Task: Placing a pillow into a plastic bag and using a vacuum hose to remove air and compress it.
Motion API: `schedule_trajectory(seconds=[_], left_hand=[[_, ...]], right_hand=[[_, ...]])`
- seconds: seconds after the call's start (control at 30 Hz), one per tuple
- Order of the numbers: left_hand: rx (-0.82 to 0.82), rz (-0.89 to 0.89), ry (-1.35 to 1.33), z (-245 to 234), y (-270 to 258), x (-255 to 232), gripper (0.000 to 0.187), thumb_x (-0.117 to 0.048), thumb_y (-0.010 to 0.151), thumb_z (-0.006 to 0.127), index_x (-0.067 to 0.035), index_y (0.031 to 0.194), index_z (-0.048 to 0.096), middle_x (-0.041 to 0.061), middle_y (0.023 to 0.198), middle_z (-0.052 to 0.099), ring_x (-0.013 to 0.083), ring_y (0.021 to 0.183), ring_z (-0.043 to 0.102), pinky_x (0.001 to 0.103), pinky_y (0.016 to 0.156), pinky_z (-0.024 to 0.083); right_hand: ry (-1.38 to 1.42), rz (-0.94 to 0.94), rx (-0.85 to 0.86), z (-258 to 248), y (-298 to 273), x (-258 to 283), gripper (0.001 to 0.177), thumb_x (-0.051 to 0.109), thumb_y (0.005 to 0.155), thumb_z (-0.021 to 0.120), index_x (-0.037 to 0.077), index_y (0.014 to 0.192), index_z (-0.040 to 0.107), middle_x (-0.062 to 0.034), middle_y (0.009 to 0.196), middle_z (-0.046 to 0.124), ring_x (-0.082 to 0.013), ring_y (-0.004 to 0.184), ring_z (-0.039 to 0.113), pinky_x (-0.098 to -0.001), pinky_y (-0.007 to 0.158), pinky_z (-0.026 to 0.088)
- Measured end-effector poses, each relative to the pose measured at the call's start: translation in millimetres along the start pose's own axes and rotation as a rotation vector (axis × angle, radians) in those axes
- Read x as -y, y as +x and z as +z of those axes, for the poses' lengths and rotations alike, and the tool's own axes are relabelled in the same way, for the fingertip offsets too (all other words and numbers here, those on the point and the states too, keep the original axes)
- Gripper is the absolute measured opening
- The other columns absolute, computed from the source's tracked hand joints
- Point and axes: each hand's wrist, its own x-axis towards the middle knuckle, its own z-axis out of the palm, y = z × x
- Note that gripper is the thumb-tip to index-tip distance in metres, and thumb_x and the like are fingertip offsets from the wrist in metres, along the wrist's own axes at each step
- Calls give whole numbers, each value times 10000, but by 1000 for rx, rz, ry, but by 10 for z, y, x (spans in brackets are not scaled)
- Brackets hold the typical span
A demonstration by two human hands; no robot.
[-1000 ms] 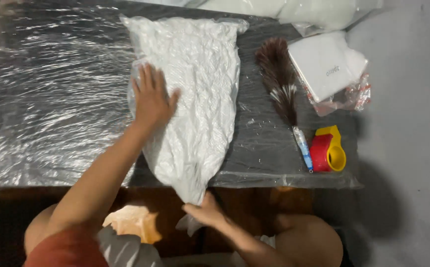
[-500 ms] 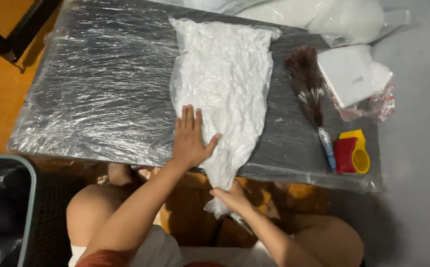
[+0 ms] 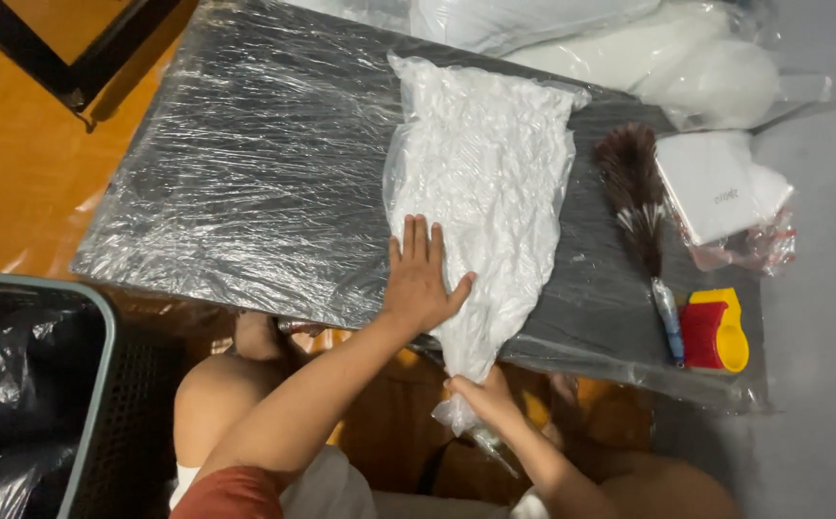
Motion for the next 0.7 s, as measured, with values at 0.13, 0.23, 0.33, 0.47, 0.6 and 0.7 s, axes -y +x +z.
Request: schedule_trajectory(seconds=[0.13, 0.23, 0.33, 0.47, 0.6, 0.7], left_hand=[[11, 13, 12, -28, -6, -6, 970, -700, 977, 172, 34, 1601, 63, 305, 1664, -30, 423, 1542, -111, 609, 1213, -9], [1, 13, 22, 5, 5, 3, 968, -702, 977, 168, 31, 1602, 74, 303, 1664, -23, 424, 1543, -102, 612, 1212, -1], [-1, 12, 38, 21, 7, 2, 967, -705, 976, 152, 27, 1603, 77, 301, 1665, -17, 423, 1544, -97, 612, 1213, 7], [-40, 22, 28, 117, 33, 31, 970, -707, 975, 158, 30, 1602, 91, 302, 1665, 1, 428, 1545, -83, 617, 1211, 5], [-73, 39, 6, 147, 32, 44, 975, -705, 977, 169, 47, 1595, 114, 311, 1662, 24, 429, 1547, -69, 619, 1209, 12], [-55, 28, -5, 126, 32, 33, 970, -700, 978, 189, 42, 1597, 107, 300, 1666, 11, 424, 1546, -76, 617, 1210, 12]], right_hand=[[63, -32, -8, -15, -22, 6, 368, 164, 661, 708, 87, 1011, 795, -49, 891, 761, -180, 829, 670, -296, 722, 477], [68, -44, 7, -33, -19, -3, 388, 150, 665, 712, 83, 1032, 820, -52, 909, 782, -178, 837, 690, -289, 737, 492], [83, -42, 15, -41, -61, 31, 428, 147, 676, 724, 83, 1088, 818, -59, 961, 799, -181, 884, 710, -284, 778, 509], [89, -58, 32, -46, -49, 19, 387, 142, 659, 706, 80, 1030, 796, -51, 907, 770, -178, 842, 676, -295, 734, 483], [86, -17, 19, -38, -6, -7, 467, 147, 662, 703, 106, 1111, 827, -39, 1036, 819, -174, 938, 722, -274, 801, 512], [64, -61, 39, -37, 33, -50, 513, 164, 655, 690, 98, 1151, 800, -48, 1082, 822, -187, 1000, 732, -284, 863, 521]])
